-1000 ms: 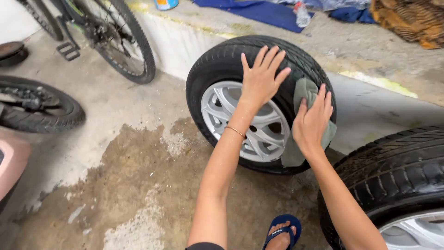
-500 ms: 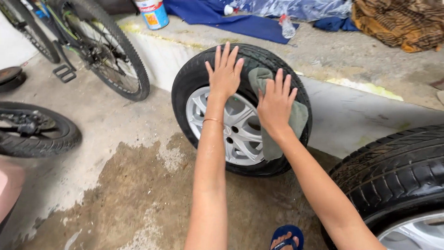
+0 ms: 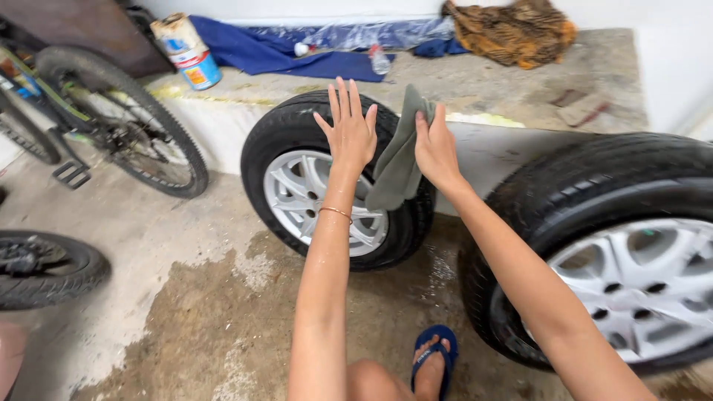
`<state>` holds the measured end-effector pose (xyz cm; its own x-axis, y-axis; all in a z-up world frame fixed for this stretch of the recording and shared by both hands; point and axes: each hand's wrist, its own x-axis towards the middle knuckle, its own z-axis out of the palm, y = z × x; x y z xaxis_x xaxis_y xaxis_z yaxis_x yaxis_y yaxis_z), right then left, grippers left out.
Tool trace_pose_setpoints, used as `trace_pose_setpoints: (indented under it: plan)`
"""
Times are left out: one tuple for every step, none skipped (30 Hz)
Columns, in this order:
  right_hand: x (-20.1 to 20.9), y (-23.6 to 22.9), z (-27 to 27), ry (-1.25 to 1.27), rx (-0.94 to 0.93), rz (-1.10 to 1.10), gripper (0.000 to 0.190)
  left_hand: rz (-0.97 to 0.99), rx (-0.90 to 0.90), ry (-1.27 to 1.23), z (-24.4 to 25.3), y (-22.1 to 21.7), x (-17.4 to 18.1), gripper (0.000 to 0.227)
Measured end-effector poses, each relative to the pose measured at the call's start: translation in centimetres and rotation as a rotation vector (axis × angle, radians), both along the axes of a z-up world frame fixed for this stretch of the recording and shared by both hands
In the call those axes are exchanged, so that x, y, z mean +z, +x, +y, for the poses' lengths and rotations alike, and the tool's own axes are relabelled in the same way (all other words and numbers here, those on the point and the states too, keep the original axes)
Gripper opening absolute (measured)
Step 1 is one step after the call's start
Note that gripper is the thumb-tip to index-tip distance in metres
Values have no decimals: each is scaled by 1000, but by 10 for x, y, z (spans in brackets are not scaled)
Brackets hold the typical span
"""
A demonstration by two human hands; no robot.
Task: The person is using a cloth to wipe and dry the rims and sidewalls of two car tires at a natural pace.
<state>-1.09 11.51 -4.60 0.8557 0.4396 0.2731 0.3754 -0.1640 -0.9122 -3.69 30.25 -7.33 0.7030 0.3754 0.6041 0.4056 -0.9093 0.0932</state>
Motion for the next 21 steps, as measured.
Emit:
trace_pose_setpoints:
  plan:
    - [4,7,-21,1,-25,0,29,0,-25,1,-21,3,13,68]
    - [9,14,-42,27,-135,2,49,-49,-92,17,-42,6,25,69]
    - [14,21,-64,54,-245,4,83,-98,-160,32,-63,8,37,70]
    - [19,34,-92,55,-265,2,83,-100,-180,32,-90,10,50,70]
    - [24,46,-119,142,-360,-92,77,-104,-197,58,-115,11,62,70]
    - [29,58,-146,225,-446,-189,71,-109,-208,82,-140,11,73,71]
    - [31,70,-181,222,-460,-192,71,-111,-222,80,-170,7,78,71]
    - [34,81,-212,262,-493,-224,68,-74,-240,-5,-197,2,83,73]
    - [37,93,-242,302,-524,-255,66,-36,-258,-89,-223,-4,88,76]
    - [47,84,-262,302,-519,-254,66,-36,-253,-89,-247,-13,81,76]
    - [58,76,-280,202,-518,-282,46,-25,-319,-303,-270,-21,75,71]
    - [67,68,-297,100,-515,-307,26,-12,-381,-519,-291,-29,67,68]
    - [50,75,-310,99,-508,-303,26,-10,-373,-520,-308,-29,47,68]
    - [34,83,-323,-60,-526,-373,21,158,-387,-599,-325,-28,27,78]
    - [17,90,-336,-220,-540,-443,23,328,-400,-675,-341,-27,8,88]
    - [8,93,-340,-221,-535,-445,23,324,-397,-678,-351,-19,-30,88]
    - [-2,96,-344,-371,-512,-419,25,127,-364,-487,-359,-10,-68,84]
    - [-10,100,-345,-519,-484,-395,28,-70,-325,-291,-366,1,-104,81]
    - [-19,107,-346,-518,-476,-401,28,-75,-317,-292,-367,1,-106,81]
    - [-28,115,-347,-672,-461,-396,33,-157,-326,-288,-367,3,-109,76]
    - [-37,124,-348,-826,-446,-391,40,-238,-335,-283,-367,5,-111,71]
